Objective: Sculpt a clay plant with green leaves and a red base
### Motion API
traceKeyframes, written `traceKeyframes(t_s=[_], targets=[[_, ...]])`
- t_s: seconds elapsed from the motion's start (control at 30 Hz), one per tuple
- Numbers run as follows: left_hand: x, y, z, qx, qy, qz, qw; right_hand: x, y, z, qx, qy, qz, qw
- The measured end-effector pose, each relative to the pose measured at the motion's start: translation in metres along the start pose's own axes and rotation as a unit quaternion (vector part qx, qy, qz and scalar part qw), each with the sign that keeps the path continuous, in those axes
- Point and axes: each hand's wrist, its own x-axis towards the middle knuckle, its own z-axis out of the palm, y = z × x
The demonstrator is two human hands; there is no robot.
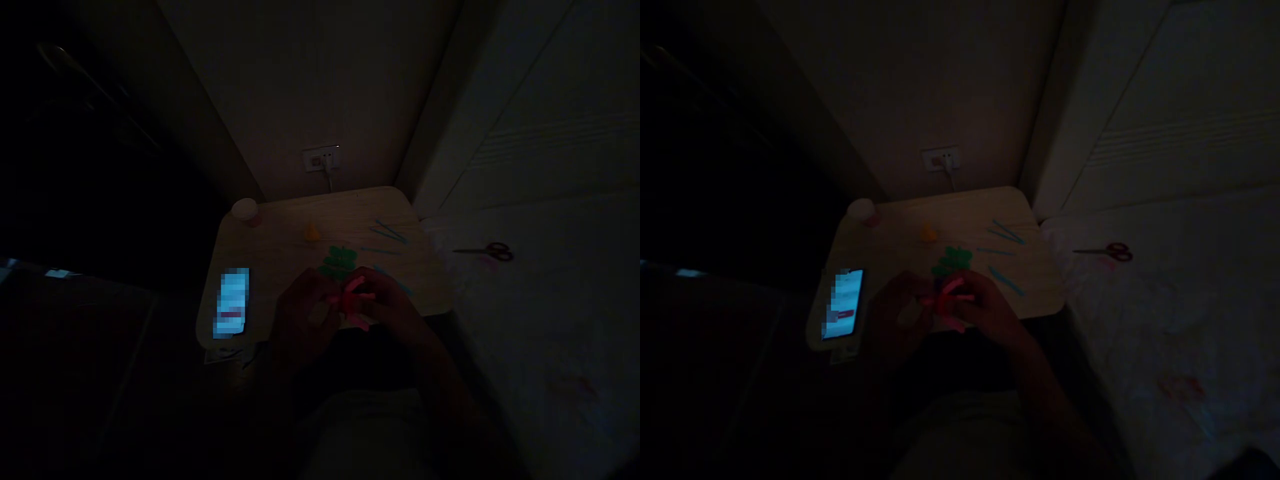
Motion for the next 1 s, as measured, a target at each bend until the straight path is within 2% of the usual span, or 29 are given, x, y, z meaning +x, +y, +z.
traceKeyframes(t_s=[0.17, 0.3, 0.53, 0.63, 0.77, 0.87, 1.0], targets=[[0.000, 0.002, -0.003, 0.043, -0.001, 0.007, 0.999, -0.002, -0.003, 0.001, -0.010, -0.002, 0.003, 1.000], [0.000, 0.003, -0.003, 0.053, -0.008, 0.013, 0.998, -0.002, 0.003, 0.000, 0.014, 0.029, 0.007, 0.999], [-0.001, -0.005, 0.004, 0.055, 0.024, 0.019, 0.998, 0.000, 0.008, 0.007, 0.027, 0.050, 0.023, 0.998], [0.000, -0.007, 0.005, 0.050, 0.017, 0.016, 0.998, 0.001, 0.008, 0.008, 0.029, 0.041, 0.028, 0.998], [0.000, -0.011, 0.001, 0.023, 0.002, 0.013, 1.000, 0.000, 0.005, 0.005, 0.018, -0.005, 0.022, 1.000], [0.000, -0.015, -0.002, 0.026, 0.035, -0.026, 0.999, 0.000, 0.003, 0.004, 0.017, -0.022, 0.016, 0.999], [-0.002, -0.021, -0.002, -0.014, 0.103, -0.120, 0.987, 0.001, 0.007, 0.003, 0.060, -0.012, 0.024, 0.998]])
